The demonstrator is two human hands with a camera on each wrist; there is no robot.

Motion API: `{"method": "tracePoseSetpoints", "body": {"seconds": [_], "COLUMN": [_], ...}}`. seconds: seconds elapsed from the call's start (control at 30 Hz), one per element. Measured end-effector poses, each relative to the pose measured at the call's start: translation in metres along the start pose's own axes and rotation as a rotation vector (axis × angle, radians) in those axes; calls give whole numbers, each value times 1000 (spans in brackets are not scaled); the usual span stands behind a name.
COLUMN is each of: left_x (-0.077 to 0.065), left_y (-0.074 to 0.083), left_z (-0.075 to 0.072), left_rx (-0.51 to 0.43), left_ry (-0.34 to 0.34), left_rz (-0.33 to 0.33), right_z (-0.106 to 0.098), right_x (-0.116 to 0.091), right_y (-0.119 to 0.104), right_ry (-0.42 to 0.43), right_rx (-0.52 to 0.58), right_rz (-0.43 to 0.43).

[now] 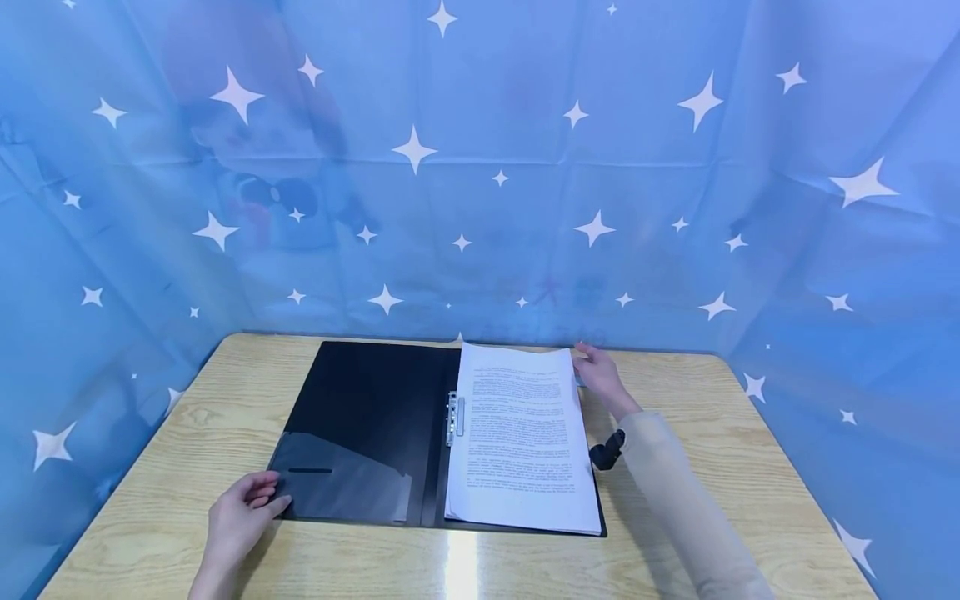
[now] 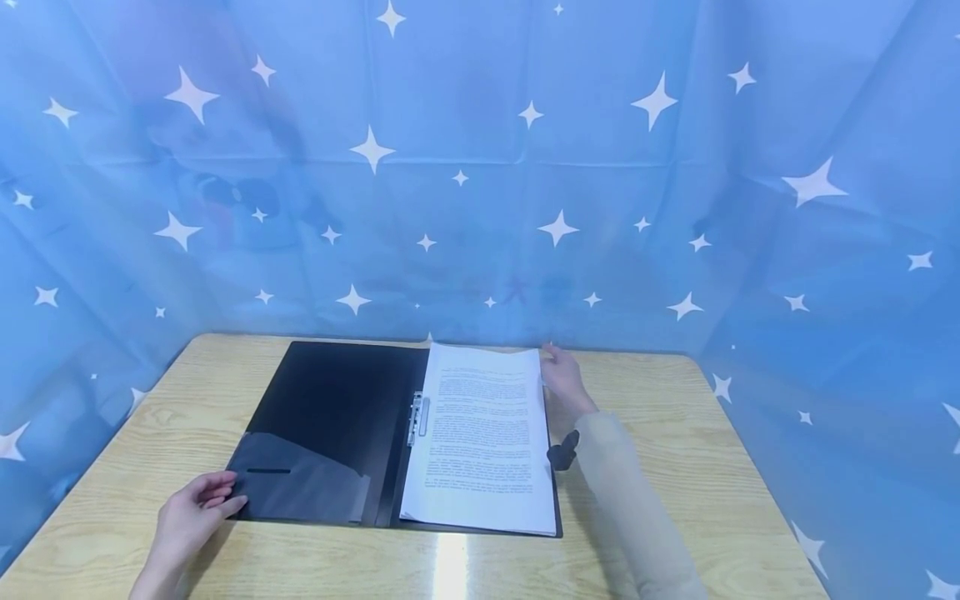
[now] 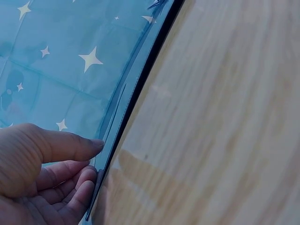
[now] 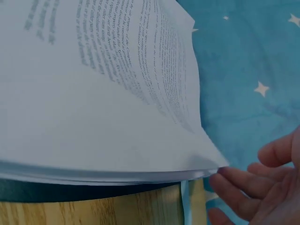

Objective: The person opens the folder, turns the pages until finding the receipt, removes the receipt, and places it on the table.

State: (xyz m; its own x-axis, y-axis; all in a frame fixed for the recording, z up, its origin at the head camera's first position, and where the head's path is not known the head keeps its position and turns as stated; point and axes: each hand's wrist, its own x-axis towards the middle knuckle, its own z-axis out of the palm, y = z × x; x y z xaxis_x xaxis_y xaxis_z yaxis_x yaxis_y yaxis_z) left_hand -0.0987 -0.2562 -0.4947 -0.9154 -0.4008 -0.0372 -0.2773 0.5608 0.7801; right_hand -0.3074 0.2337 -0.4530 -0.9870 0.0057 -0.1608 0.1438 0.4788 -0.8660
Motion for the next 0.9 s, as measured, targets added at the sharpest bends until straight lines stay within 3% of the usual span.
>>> {"method": "tracePoseSetpoints", "body": {"seconds": [0.3, 0.9], "left_x": [0, 1], "left_y": [-1, -2], "left_z": [0, 2], "left_rx": [2, 1], "left_ry": [12, 25], "left_rz": [-4, 5], "right_z": [3, 8], "right_x": [5, 6], "right_y": [2, 2], "right_ry": [27, 165], "right_rx": [-84, -35], "right_rz": [-36, -32]}}
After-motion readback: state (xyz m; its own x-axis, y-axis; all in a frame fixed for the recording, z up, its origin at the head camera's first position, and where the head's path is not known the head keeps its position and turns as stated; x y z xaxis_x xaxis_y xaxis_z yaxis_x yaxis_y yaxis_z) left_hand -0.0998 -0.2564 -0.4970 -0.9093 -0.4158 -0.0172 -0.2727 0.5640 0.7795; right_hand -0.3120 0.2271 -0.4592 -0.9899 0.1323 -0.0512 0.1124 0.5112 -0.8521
